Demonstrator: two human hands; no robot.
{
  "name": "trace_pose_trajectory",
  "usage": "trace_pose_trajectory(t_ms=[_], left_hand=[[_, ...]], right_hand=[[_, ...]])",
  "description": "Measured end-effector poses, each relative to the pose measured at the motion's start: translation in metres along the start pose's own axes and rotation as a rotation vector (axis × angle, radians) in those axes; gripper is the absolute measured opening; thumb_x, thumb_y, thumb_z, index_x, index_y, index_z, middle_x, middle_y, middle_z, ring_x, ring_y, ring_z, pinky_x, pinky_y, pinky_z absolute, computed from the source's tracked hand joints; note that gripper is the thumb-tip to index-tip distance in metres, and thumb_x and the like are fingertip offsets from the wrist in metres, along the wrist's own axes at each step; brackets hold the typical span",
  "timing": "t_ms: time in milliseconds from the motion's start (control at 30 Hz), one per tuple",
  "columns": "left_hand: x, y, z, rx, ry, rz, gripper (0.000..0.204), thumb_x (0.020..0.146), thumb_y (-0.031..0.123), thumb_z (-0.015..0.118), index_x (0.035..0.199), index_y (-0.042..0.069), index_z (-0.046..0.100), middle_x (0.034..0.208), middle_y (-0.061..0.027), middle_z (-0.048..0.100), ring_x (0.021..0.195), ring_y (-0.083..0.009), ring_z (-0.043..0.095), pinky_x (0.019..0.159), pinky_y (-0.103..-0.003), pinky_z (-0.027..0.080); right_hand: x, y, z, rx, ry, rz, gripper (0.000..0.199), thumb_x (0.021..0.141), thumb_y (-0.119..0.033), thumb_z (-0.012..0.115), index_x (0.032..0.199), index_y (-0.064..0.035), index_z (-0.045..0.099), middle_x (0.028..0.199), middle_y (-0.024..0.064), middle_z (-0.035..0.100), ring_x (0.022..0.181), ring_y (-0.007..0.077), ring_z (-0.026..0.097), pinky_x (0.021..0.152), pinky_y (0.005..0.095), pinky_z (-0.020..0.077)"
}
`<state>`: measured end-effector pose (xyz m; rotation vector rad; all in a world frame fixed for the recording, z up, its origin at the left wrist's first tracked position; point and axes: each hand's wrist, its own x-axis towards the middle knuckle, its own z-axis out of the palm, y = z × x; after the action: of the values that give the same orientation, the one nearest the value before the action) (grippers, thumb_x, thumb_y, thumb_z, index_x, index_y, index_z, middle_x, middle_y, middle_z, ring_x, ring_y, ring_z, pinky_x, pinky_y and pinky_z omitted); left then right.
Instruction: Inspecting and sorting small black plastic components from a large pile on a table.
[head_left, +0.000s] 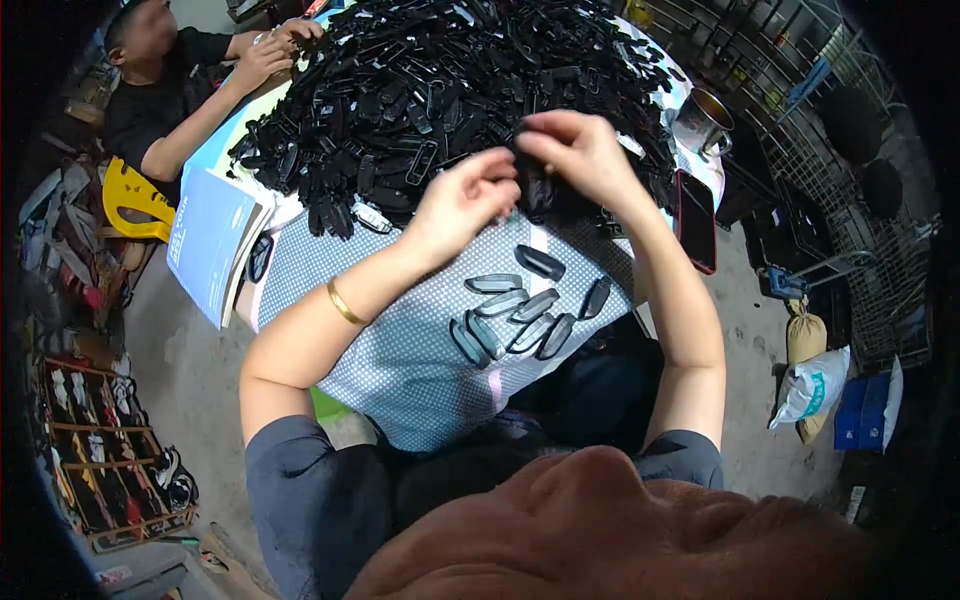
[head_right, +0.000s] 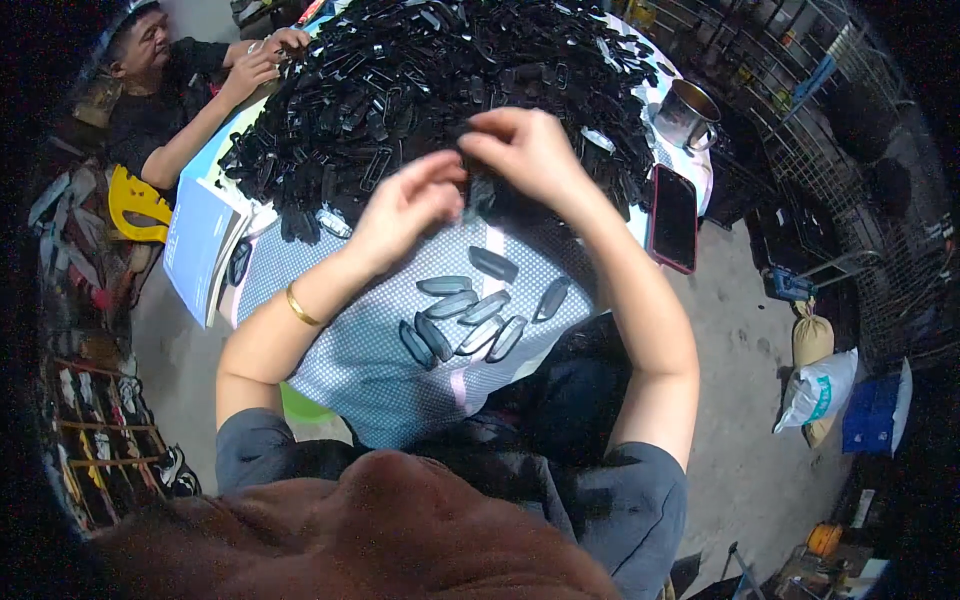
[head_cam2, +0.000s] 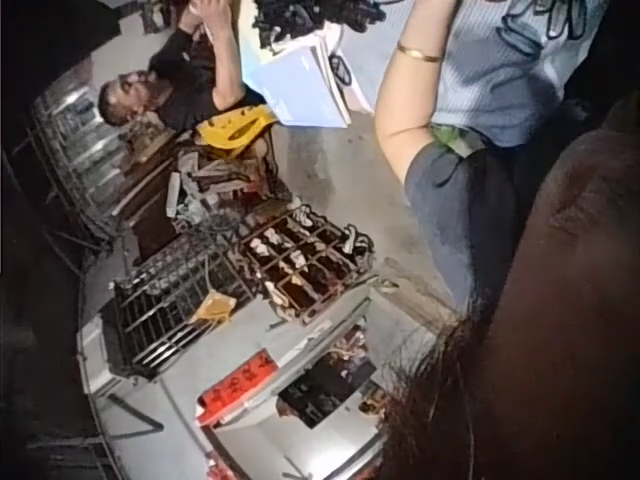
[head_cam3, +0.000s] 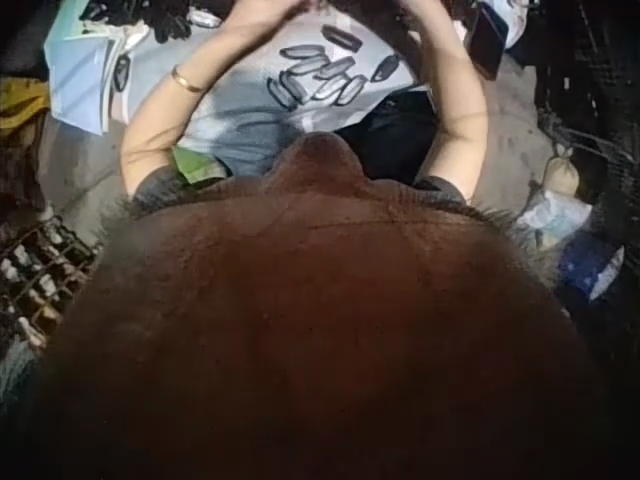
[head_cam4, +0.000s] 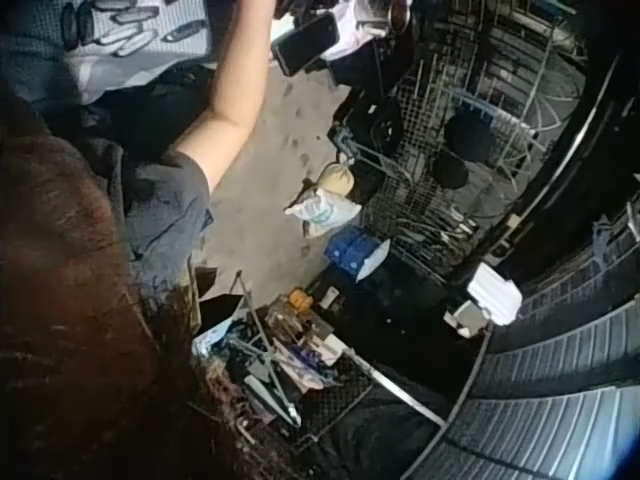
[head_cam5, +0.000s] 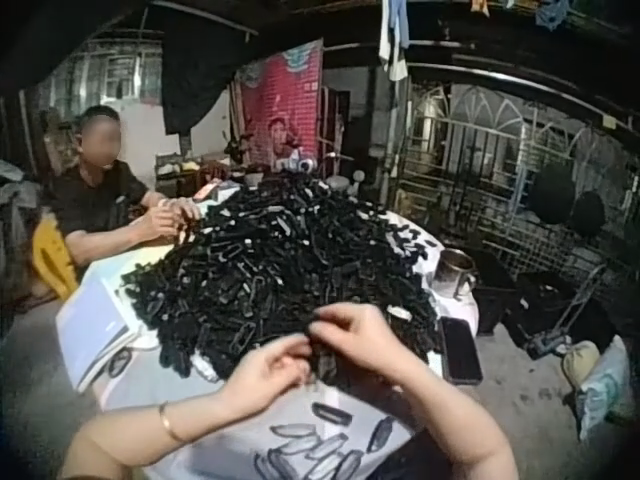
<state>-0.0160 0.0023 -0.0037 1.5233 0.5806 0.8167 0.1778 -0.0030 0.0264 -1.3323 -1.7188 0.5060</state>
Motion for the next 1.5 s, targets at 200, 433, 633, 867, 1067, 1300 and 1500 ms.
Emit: trace_pose_trajectory(t_ms=[200,433,633,867,1067,1300,1500], left_hand=[[0.01,-0.006,-0.016,-0.315,0.078,-0.07,0.032,0.088,0.009,0.056,0.118,-0.001,0.051,0.094,-0.0028,0.061,0.075,-0.0055,0.057,0.067,-0.019,0.049],[0.011,0.003,-0.008,-0.199,0.247,0.065,0.026,0.081,0.007,0.065,0.102,-0.001,0.053,0.086,-0.0023,0.059,0.073,-0.0073,0.057,0.064,-0.019,0.049],[0.016,-0.005,-0.016,0.029,0.304,0.201,0.026,0.077,0.007,0.07,0.094,0.0,0.051,0.081,-0.0021,0.057,0.068,-0.0061,0.054,0.061,-0.019,0.047],[0.012,-0.005,-0.015,0.222,0.264,0.159,0.027,0.076,0.007,0.07,0.096,0.0,0.052,0.075,0.0011,0.056,0.062,-0.0023,0.047,0.055,-0.017,0.042],[0.007,0.006,-0.009,-0.136,0.125,0.054,0.041,0.083,0.004,0.061,0.122,0.0,0.047,0.089,-0.0025,0.06,0.063,-0.006,0.052,0.058,-0.018,0.044],[0.005,0.013,-0.01,-0.313,0.009,-0.025,0.039,0.086,0.004,0.057,0.123,-0.001,0.048,0.093,-0.0047,0.059,0.071,-0.0097,0.059,0.067,-0.022,0.051],[0.002,0.016,-0.011,0.123,0.049,0.085,0.024,0.078,0.008,0.068,0.1,-0.001,0.064,0.084,-0.0006,0.056,0.066,-0.0066,0.054,0.059,-0.019,0.045]], right_hand=[[-0.006,-0.009,0.027,-0.038,-0.04,-0.149,0.027,0.08,-0.012,0.066,0.104,0.0015,0.063,0.088,0.0085,0.064,0.075,0.0126,0.06,0.068,0.0246,0.0485],[0.036,0.02,0.006,-0.603,0.397,-0.235,0.031,0.08,-0.025,0.064,0.101,-0.0016,0.064,0.085,0.0128,0.067,0.073,0.0256,0.064,0.066,0.0346,0.0505],[0.048,0.024,0.006,-0.741,0.268,-0.111,0.023,0.074,-0.024,0.065,0.083,-0.0029,0.065,0.079,0.0148,0.064,0.076,0.0315,0.063,0.068,0.0397,0.0505],[0.002,-0.008,0.014,-0.218,0.201,-0.274,0.016,0.081,-0.009,0.059,0.094,0.0005,0.063,0.08,0.0152,0.065,0.069,0.024,0.065,0.063,0.0303,0.0497],[-0.028,-0.011,0.03,-0.244,0.063,-0.213,0.019,0.084,-0.008,0.056,0.101,-0.001,0.06,0.082,0.0163,0.064,0.073,0.0269,0.065,0.064,0.0317,0.0503],[-0.035,-0.009,0.019,-0.007,0.234,-0.125,0.021,0.081,-0.005,0.062,0.101,0.0005,0.062,0.083,0.0117,0.066,0.072,0.0165,0.066,0.065,0.0256,0.051],[-0.04,-0.027,0.024,-0.179,0.229,-0.464,0.016,0.077,-0.002,0.063,0.094,-0.0008,0.065,0.079,0.012,0.064,0.066,0.021,0.063,0.057,0.0272,0.0486]])
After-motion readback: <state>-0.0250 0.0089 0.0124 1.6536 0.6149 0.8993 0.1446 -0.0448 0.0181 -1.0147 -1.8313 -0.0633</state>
